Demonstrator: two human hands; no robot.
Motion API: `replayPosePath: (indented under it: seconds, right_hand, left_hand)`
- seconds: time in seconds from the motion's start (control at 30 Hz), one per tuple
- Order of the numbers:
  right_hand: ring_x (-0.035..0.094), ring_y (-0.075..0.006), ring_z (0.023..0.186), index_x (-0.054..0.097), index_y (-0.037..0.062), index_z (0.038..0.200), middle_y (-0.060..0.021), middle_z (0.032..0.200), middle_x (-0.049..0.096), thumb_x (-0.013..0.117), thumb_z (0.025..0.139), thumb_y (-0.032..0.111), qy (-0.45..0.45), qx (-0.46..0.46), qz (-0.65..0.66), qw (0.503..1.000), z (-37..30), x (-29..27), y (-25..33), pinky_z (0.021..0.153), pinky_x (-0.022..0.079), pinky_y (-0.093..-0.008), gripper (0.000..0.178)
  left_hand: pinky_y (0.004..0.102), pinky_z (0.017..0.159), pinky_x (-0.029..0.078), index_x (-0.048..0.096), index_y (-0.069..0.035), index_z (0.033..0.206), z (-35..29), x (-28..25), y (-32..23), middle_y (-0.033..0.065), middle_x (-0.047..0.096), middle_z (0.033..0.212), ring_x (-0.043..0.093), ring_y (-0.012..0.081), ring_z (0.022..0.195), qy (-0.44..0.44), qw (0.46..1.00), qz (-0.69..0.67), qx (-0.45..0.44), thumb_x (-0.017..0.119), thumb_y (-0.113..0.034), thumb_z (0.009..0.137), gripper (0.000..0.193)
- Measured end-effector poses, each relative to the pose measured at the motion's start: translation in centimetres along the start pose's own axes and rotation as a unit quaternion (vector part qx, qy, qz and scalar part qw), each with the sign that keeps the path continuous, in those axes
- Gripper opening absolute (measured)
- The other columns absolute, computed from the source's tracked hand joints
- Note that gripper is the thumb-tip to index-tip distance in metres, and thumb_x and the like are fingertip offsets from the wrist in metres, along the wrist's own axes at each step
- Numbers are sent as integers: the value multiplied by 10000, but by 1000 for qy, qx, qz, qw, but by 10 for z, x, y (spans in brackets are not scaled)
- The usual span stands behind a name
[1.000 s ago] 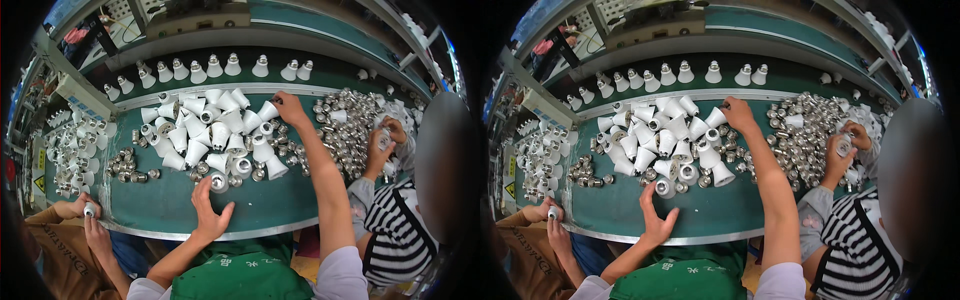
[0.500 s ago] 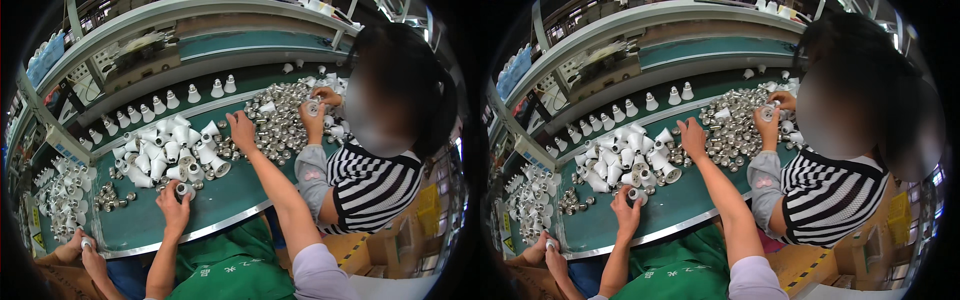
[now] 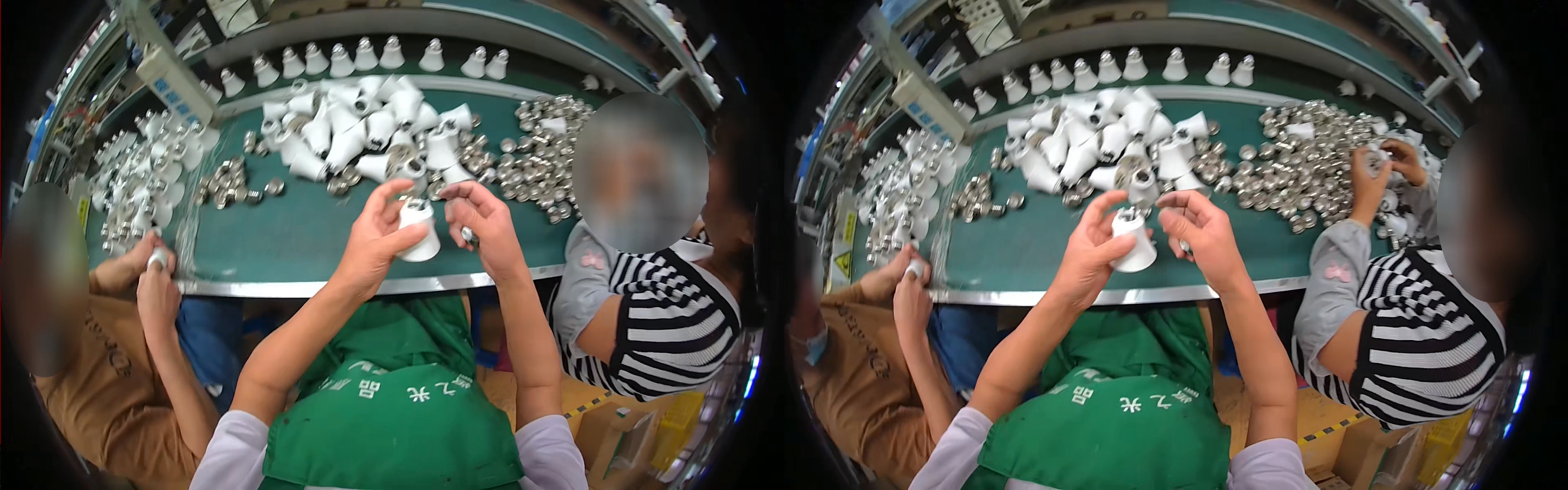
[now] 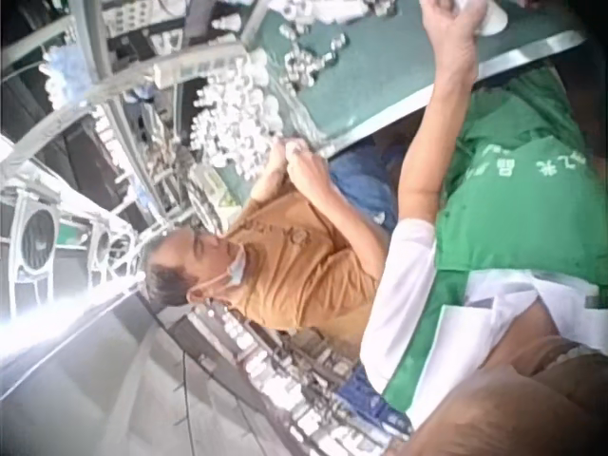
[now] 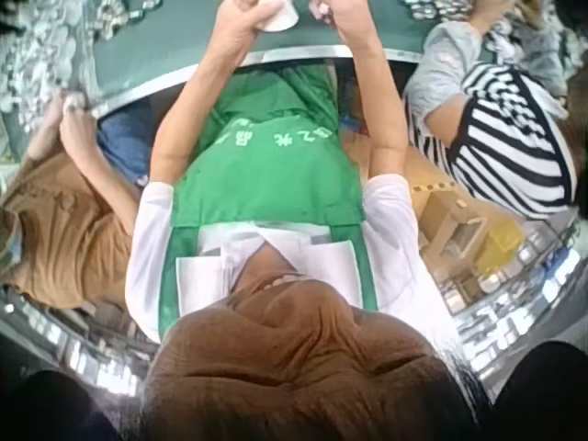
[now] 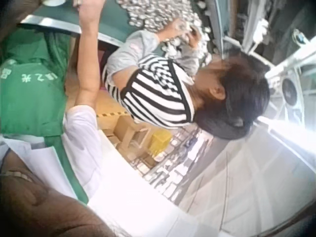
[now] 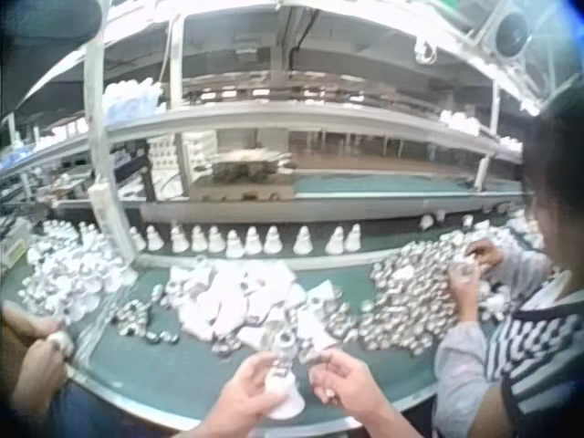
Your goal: The person assembles the base of LED bulbs by hand, attaching metal screw bases to light bulb housings with LED components.
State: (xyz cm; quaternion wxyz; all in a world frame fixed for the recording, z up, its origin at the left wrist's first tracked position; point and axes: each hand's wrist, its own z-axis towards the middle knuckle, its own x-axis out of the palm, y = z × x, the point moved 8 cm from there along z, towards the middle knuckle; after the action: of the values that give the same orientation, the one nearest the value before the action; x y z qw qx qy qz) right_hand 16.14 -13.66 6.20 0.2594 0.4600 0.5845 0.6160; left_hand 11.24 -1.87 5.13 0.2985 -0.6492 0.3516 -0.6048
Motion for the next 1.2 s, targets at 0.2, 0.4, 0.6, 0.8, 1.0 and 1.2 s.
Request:
replayPosePath:
  seconds: [0.2,0.4,0.6,0.8,1.0,1.2]
  right_hand:
    - [483,-15,593,540,-17,1037,-27,729,570,681,722,49,25,-111,-93,989,-20,41,-2,489,380,-159,351]
    - [461,-45,621,602,29,1056,-1,754,517,689,693,54,3,-170,-155,973,-41,42,11,534,370,-173,374]
    - [439,-45,560,598,16,1065,-6,727,518,660,740,80,45,-95,-33,994,-43,37,-10,465,340,-169,337]
    - [412,-60,464,598,-52,881,-35,570,485,494,888,159,-60,-195,35,978,-47,7,12,396,297,-182,235]
    - [390,-54,487,635,-15,852,-9,575,479,582,792,68,-127,-144,-283,940,-59,0,20,438,271,-200,115]
    - [392,-52,469,628,-36,834,-19,599,512,599,791,48,-171,-155,-183,956,-52,4,1,416,273,-199,99]
  left_hand:
    - [280,818,441,368,-32,1126,-23,-9,-19,81,508,1003,528,158,916,-45,930,297,210,694,-38,675,556]
    - [296,797,455,364,-31,1193,-48,-10,-28,110,502,1044,536,189,919,-25,959,179,219,671,-170,742,563]
    - [309,569,518,371,-53,1219,-43,-13,20,125,541,986,597,231,756,113,984,-82,-113,549,-329,836,505]
    - [286,554,514,420,-103,1163,-42,-11,28,115,547,985,604,229,748,164,974,-83,-131,619,-173,784,433]
    - [288,634,516,457,-113,1080,-17,-22,22,112,477,1154,603,244,840,63,995,-71,-21,668,-68,722,418]
    - [315,740,516,497,-75,1022,-12,-26,19,151,412,1224,541,214,972,50,998,16,45,680,-9,691,383]
